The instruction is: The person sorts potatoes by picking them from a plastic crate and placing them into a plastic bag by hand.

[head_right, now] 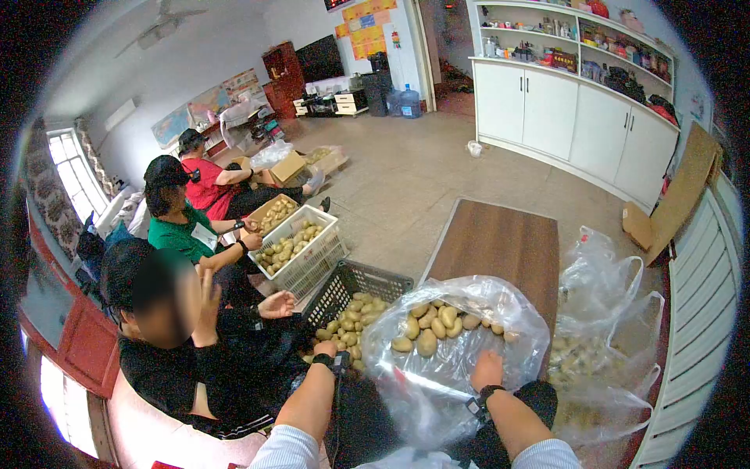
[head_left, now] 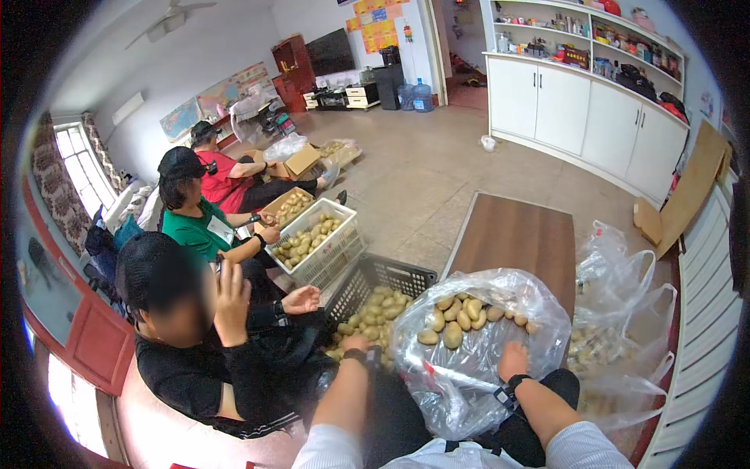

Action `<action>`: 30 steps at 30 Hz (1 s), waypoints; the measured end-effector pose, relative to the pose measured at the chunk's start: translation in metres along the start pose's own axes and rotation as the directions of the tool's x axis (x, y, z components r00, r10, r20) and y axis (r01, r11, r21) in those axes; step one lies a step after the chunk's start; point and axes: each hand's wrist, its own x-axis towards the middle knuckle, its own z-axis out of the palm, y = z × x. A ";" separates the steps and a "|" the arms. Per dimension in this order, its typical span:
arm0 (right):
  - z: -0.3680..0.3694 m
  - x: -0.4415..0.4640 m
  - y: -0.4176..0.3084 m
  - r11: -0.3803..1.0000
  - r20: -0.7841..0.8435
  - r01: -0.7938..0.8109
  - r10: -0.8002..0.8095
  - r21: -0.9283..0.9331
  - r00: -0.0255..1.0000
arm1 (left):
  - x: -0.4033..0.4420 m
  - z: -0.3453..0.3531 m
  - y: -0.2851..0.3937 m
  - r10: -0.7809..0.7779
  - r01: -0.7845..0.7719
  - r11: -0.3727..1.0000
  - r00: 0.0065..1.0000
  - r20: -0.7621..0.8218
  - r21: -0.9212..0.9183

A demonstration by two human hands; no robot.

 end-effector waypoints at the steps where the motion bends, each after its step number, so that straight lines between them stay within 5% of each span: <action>1: 0.001 0.001 0.000 0.998 0.016 0.018 -0.019 0.055 1.000 | 0.004 0.004 -0.003 -0.044 0.044 0.999 0.999 -0.003 -0.008; 3: -0.002 -0.001 -0.003 0.994 0.030 0.033 -0.037 0.109 0.999 | 0.021 0.023 -0.011 -0.143 0.146 0.988 0.988 0.064 -0.052; 8: 0.009 -0.005 -0.006 0.955 0.009 0.009 -0.013 0.296 1.000 | 0.028 0.039 -0.018 -0.183 0.177 0.981 0.980 -0.082 -0.084; 15: 0.011 -0.011 -0.007 0.900 0.017 -0.030 0.025 0.434 1.000 | 0.043 0.055 -0.021 -0.146 0.146 0.989 0.989 -0.031 -0.011; 17: 0.019 -0.008 -0.004 0.899 0.019 0.010 -0.021 0.437 1.000 | 0.056 0.074 -0.015 -0.139 0.235 0.931 0.936 -0.324 0.279; 19: 0.030 -0.008 0.001 0.890 -0.039 0.100 -0.092 0.446 0.995 | 0.001 -0.009 0.027 -0.077 0.110 0.976 0.981 -0.176 0.187; 20: 0.034 -0.008 0.001 0.874 -0.096 0.189 -0.164 0.448 0.982 | -0.005 -0.017 0.040 -0.305 0.147 0.831 0.927 -0.219 -0.537; 21: 0.038 -0.005 0.000 0.874 -0.096 0.188 -0.163 0.448 0.982 | -0.008 -0.019 0.048 -0.495 0.040 0.241 0.864 -0.087 -0.970; 23: 0.042 -0.001 -0.007 0.789 -0.150 0.236 -0.182 0.568 0.972 | 0.021 0.016 0.051 -0.528 -0.097 0.190 0.829 -0.186 -0.977; 25: 0.013 -0.004 -0.028 0.759 -0.030 0.153 -0.173 0.633 0.984 | -0.021 -0.041 0.077 -0.244 0.038 -0.039 0.969 0.046 -0.999; 30: -0.014 0.006 -0.081 0.698 0.301 -0.102 -0.168 0.709 0.939 | -0.033 -0.050 0.102 0.073 0.057 0.122 0.995 0.067 -0.991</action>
